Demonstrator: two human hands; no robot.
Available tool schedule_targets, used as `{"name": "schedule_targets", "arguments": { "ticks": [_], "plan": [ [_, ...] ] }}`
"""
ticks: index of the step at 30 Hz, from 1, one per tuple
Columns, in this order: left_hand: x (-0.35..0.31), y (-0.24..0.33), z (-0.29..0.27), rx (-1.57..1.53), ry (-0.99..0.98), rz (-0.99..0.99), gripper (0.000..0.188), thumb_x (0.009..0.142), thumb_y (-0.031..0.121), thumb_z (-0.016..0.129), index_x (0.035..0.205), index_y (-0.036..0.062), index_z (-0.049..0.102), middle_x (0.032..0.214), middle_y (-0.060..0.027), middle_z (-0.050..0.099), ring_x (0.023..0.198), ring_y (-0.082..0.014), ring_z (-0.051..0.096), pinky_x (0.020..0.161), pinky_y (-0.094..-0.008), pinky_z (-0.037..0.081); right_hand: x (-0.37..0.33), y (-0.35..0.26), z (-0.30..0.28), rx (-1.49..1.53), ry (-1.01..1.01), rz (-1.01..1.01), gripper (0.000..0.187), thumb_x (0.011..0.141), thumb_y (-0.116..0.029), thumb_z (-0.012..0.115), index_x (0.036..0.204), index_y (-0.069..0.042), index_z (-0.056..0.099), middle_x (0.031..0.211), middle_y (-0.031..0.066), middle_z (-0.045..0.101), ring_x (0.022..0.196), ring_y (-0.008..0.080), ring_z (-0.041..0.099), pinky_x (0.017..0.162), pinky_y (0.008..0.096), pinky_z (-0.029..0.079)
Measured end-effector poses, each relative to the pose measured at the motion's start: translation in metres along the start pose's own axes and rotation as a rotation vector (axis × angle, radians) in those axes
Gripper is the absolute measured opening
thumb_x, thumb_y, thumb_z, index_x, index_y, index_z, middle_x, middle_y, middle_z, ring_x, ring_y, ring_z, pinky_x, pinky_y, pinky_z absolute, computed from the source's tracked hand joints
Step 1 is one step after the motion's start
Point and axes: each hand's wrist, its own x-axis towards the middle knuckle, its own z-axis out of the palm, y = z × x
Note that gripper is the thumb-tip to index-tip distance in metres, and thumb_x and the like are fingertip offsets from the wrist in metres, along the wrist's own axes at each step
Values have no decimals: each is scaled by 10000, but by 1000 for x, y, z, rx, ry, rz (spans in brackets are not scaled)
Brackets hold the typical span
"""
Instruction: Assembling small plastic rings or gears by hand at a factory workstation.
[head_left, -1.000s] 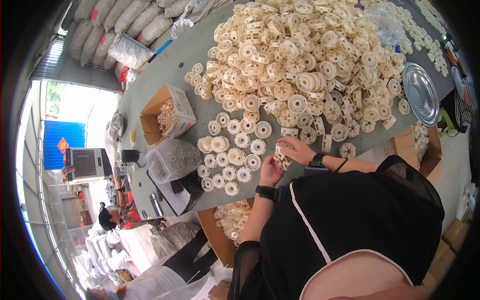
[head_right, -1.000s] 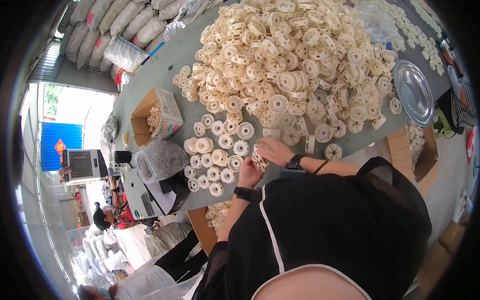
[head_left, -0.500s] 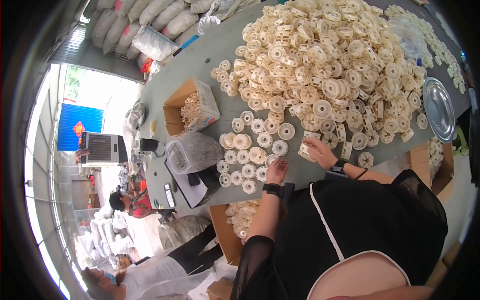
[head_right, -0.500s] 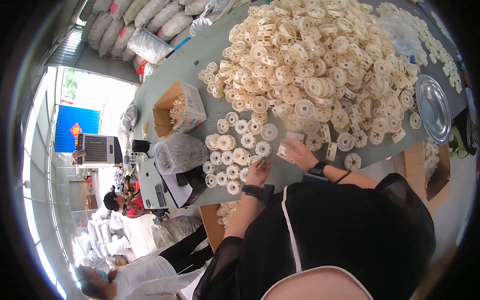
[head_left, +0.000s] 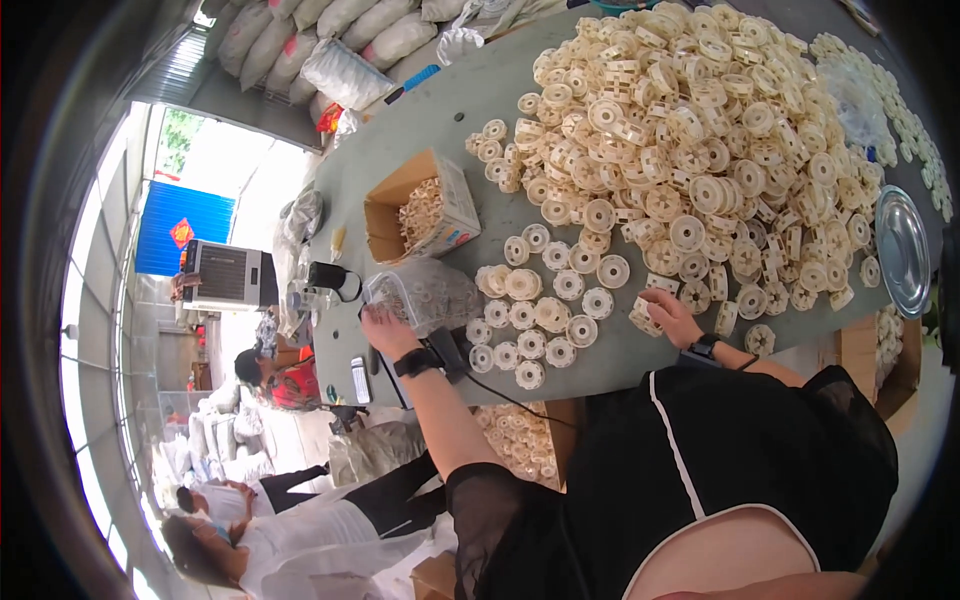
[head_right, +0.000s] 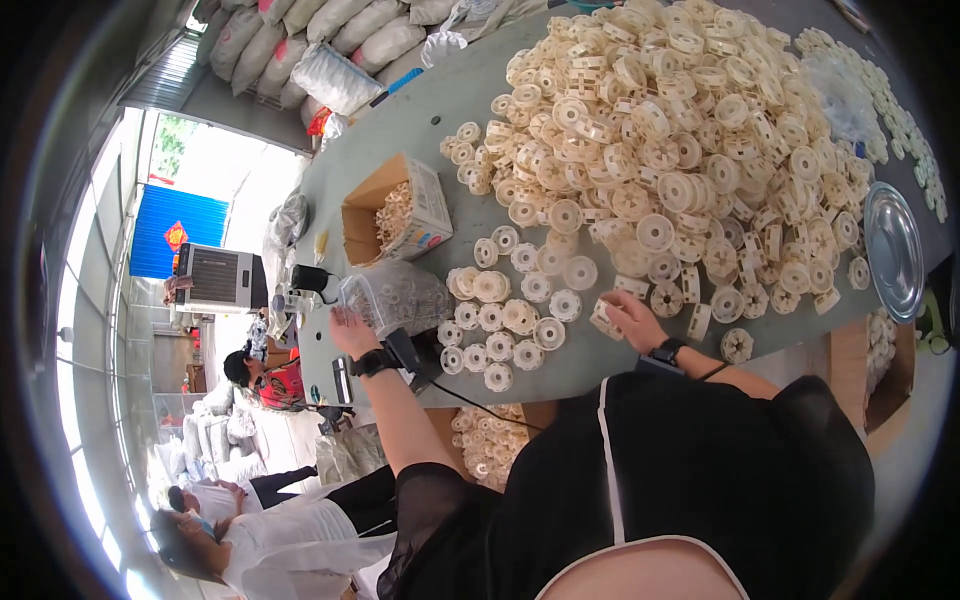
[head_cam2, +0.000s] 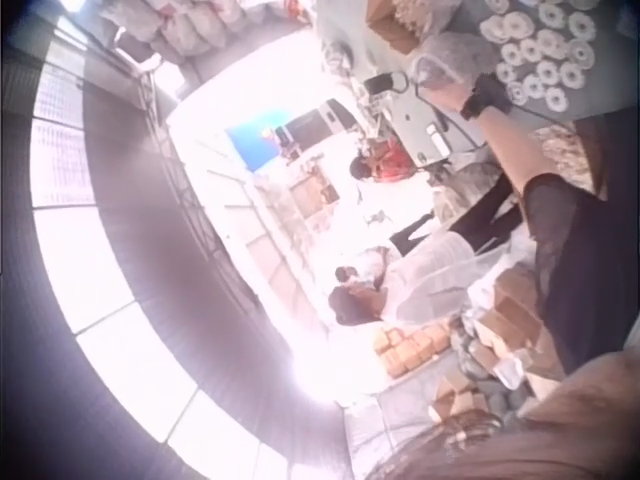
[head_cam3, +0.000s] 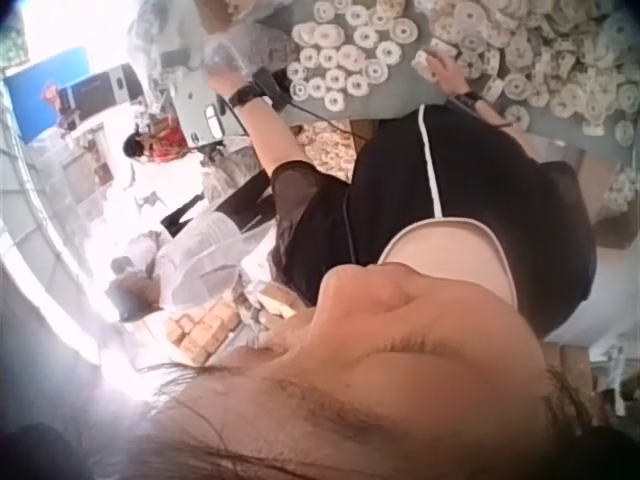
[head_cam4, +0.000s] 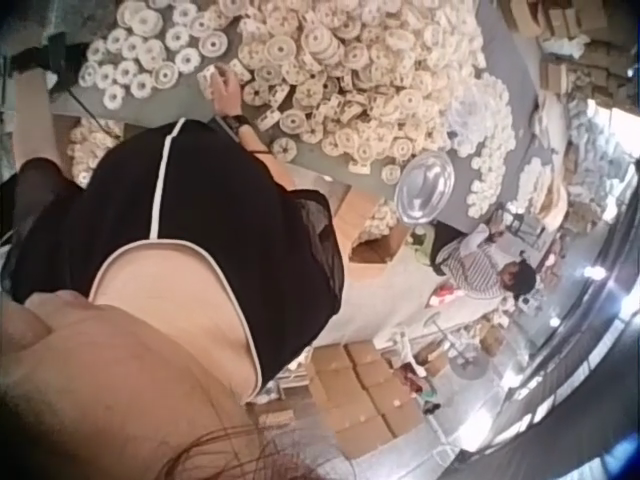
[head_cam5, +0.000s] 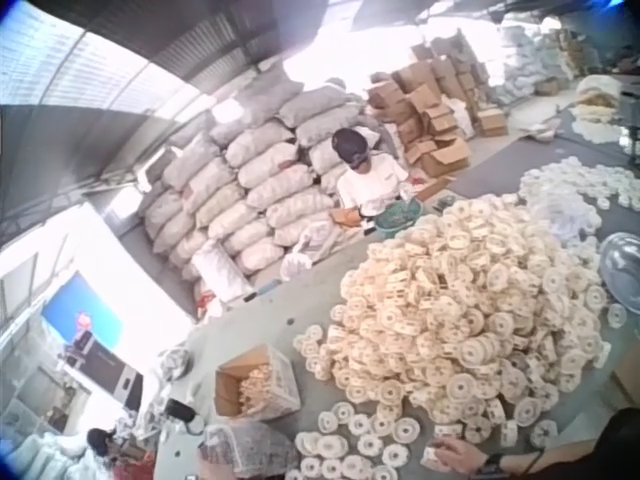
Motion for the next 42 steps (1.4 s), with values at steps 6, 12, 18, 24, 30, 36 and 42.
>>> {"name": "schedule_targets", "arguments": {
  "ticks": [6,12,18,24,30,36,42],
  "plan": [
    [-75,-52,-4,723,-360,285,267,781,109,437,1017,-11,462,1056,-110,455,944,-196,433,804,-307,357,20,46,-1,5,8,7,312,840,-251,430,1064,-35,453,914,23,512,789,94,488,656,231,410],
    [-268,-137,2,942,-1447,409,638,635,159,655,1179,30,348,1175,-178,370,1068,-317,382,901,-376,309,26,37,24,572,60,516,410,834,-422,347,1044,-89,459,868,56,558,696,168,563,586,314,464],
    [-267,-147,-21,943,-1361,8,562,638,149,653,1132,36,412,1072,-141,453,944,-254,479,776,-309,408,15,24,16,13,-104,629,504,798,-486,372,1014,-44,483,870,93,551,610,207,561,523,315,459],
    [-243,-172,-66,638,-949,-649,404,721,64,544,1104,11,429,771,-75,536,641,-147,553,525,-230,464,20,37,21,-304,-159,531,562,779,-531,368,982,-20,490,839,100,549,599,214,562,475,302,448],
    [-222,-171,-86,556,-499,-891,289,737,76,523,1019,33,473,723,-40,541,548,-125,541,461,-222,455,35,54,31,306,-83,876,495,777,-554,339,973,-132,508,808,48,569,653,190,577,483,277,444],
    [-187,-166,-96,573,-369,-821,161,739,85,520,897,66,497,717,-35,541,507,-118,519,437,-217,432,68,56,61,725,-185,810,561,770,-515,402,1174,-129,358,1111,134,467,883,273,527,695,382,452],
    [-144,-160,-80,371,-476,-1110,60,732,90,535,784,82,506,650,-26,523,584,-140,528,507,-238,431,67,63,55,505,-4,838,603,801,-465,397,1232,-57,291,1225,160,334,927,289,499,712,399,438]
  ]
}}
